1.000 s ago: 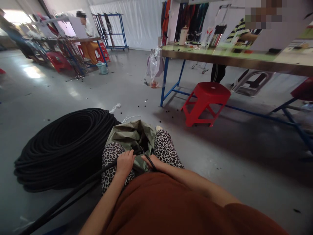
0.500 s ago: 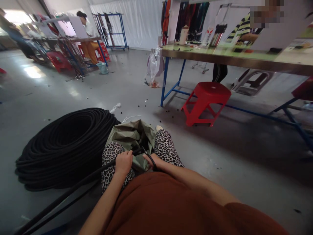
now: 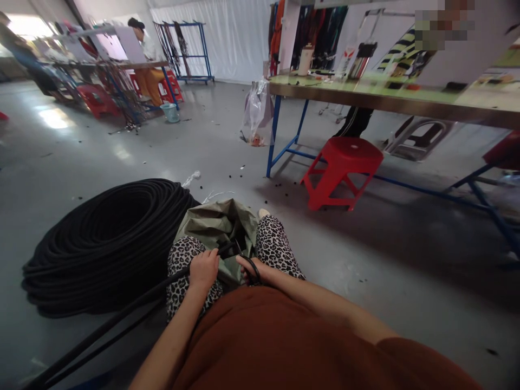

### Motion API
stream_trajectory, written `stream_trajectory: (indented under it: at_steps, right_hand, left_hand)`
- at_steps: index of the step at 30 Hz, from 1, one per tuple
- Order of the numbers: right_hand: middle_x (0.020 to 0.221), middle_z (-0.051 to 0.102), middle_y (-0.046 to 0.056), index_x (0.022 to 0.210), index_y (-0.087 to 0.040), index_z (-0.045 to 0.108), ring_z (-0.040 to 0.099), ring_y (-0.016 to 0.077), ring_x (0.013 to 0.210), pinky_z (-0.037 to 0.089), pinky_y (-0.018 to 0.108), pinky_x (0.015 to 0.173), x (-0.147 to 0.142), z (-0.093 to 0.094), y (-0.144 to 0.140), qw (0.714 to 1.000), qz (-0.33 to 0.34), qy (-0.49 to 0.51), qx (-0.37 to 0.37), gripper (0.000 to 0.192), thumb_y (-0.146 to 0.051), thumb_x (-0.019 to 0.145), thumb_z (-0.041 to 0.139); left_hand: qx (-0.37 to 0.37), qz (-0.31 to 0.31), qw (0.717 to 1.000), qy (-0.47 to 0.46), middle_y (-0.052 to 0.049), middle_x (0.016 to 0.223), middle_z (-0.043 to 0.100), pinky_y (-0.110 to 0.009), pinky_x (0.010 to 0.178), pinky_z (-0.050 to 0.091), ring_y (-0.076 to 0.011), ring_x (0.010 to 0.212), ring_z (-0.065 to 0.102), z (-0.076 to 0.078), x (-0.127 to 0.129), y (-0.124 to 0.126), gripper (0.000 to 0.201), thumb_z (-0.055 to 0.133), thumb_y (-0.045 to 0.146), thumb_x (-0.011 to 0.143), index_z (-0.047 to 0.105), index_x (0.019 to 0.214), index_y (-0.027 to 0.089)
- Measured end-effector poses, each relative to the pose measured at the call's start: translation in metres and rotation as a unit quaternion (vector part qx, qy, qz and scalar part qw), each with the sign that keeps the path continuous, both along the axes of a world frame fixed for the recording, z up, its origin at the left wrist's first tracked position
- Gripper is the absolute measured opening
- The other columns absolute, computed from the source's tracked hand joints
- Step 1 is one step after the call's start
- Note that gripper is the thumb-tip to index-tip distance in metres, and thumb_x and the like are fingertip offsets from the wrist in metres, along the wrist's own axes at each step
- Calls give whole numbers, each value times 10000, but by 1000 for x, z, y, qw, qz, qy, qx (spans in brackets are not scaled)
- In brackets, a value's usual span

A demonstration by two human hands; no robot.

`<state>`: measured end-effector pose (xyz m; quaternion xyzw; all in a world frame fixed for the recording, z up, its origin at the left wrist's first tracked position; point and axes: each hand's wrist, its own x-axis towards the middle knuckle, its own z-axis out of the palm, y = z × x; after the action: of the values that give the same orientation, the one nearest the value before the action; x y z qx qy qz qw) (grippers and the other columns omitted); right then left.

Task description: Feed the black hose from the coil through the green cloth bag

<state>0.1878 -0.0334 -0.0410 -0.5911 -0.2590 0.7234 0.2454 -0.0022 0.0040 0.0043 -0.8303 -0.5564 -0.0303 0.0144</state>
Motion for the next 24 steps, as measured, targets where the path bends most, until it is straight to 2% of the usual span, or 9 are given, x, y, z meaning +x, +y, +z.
stream_trajectory:
  at_steps: [7,17,20,24]
  right_hand:
    - [493,494,-28,726,-142,530,474,87,385,428,191,394,-2,-1,1,1000,29,-11,1,493,-606,879,592]
    - [501,496,-34,734,-150,539,479,96,395,413,202,392,-3,-31,7,999,33,-16,10,511,-643,826,634]
    - [496,471,-47,723,-153,527,463,84,395,402,188,396,-2,-30,8,999,37,-5,10,499,-627,827,645]
    - [527,501,-31,753,-144,540,488,89,417,410,189,410,0,-19,7,998,47,-22,23,492,-619,843,628]
  left_hand:
    - [-1,-3,1000,0,-112,1004,725,-362,802,451,-255,946,660,0,1,-1,348,406,289,947,658,1157,173]
    - [-1,-21,1000,2,-101,989,728,-348,794,448,-243,932,660,2,1,-3,340,415,292,935,666,1140,189]
    - [-6,-25,1000,3,-97,995,729,-340,802,449,-238,942,661,3,1,-3,335,420,288,934,672,1132,191]
    - [-7,-34,999,-2,-95,961,728,-342,793,452,-237,918,663,2,-1,-3,340,429,288,931,676,1148,199]
